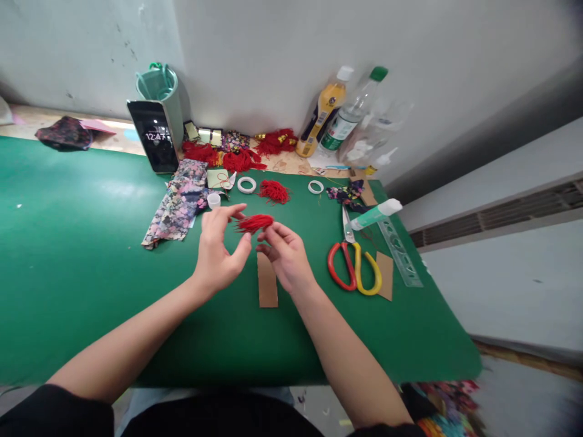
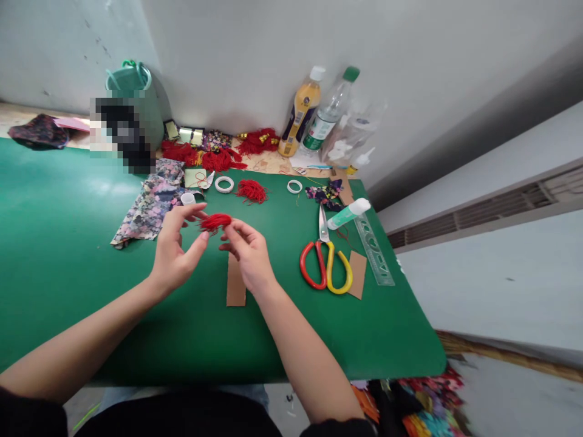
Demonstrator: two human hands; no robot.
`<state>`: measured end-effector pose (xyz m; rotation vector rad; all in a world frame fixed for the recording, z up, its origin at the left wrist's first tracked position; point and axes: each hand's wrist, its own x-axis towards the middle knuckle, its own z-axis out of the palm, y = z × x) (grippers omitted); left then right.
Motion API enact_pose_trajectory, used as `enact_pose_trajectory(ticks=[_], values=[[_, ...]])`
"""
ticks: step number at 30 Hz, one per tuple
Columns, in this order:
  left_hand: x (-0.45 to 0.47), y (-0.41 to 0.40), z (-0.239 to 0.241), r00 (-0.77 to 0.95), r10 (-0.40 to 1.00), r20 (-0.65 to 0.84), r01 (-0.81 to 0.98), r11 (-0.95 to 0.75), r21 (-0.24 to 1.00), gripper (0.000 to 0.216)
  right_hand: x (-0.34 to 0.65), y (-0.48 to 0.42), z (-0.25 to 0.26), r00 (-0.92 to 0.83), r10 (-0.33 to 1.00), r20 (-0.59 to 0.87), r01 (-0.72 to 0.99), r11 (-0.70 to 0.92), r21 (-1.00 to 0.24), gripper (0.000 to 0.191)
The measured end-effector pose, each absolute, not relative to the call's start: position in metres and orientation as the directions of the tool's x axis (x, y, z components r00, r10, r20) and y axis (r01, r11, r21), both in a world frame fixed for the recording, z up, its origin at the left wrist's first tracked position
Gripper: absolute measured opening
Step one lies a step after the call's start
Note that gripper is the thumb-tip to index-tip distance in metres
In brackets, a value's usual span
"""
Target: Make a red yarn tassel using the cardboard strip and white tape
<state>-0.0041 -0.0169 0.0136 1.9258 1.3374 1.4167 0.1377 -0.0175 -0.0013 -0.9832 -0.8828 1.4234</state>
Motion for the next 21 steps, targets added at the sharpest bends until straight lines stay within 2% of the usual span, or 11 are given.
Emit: enact_pose_trajectory(ticks=[1, 3, 7, 11, 13, 15, 17, 19, 21], values=[[-0.005, -0.017, 0.014, 0.014, 0.851, 0.525, 0.486, -0.464, 0.741, 0.038, 0.138, -0.017, -0.001, -0.028, 0.992, -0.125, -0.499, -0.122, -0.858, 0.025], [-0.007, -0.017, 0.014, -0.006, 0.835, 0.551, 0.507, -0.472, 0.721, 0.041, 0.139, -0.019, 0.001, -0.033, 0.992, -0.124, -0.636, -0.117, -0.763, 0.027], [-0.009, -0.018, 0.013, -0.029, 0.821, 0.570, 0.477, -0.490, 0.729, 0.041, 0.140, -0.021, 0.005, -0.013, 1.000, -0.010, -0.658, -0.016, -0.753, 0.022], [-0.008, -0.018, 0.012, -0.043, 0.822, 0.568, 0.470, -0.485, 0.737, 0.037, 0.142, -0.019, 0.003, -0.074, 0.980, -0.186, -0.776, -0.173, -0.607, 0.005], [-0.008, -0.018, 0.013, -0.051, 0.836, 0.547, 0.468, -0.464, 0.753, 0.035, 0.140, -0.018, 0.000, -0.114, 0.964, -0.239, -0.777, -0.236, -0.583, 0.005], [-0.008, -0.017, 0.014, -0.061, 0.850, 0.523, 0.455, -0.443, 0.773, 0.032, 0.136, -0.019, -0.003, -0.081, 0.972, -0.219, -0.724, -0.209, -0.658, 0.007], [-0.008, -0.017, 0.014, -0.075, 0.864, 0.497, 0.434, -0.421, 0.797, 0.030, 0.132, -0.020, -0.005, -0.031, 0.982, -0.188, -0.600, -0.169, -0.782, 0.016], [-0.008, -0.017, 0.015, -0.092, 0.877, 0.471, 0.415, -0.396, 0.819, 0.028, 0.130, -0.022, -0.007, 0.035, 0.992, -0.124, -0.410, -0.099, -0.906, 0.020], [-0.009, -0.017, 0.015, -0.104, 0.887, 0.450, 0.402, -0.377, 0.835, 0.027, 0.132, -0.023, -0.007, 0.099, 0.995, 0.034, -0.150, 0.049, -0.987, 0.017]])
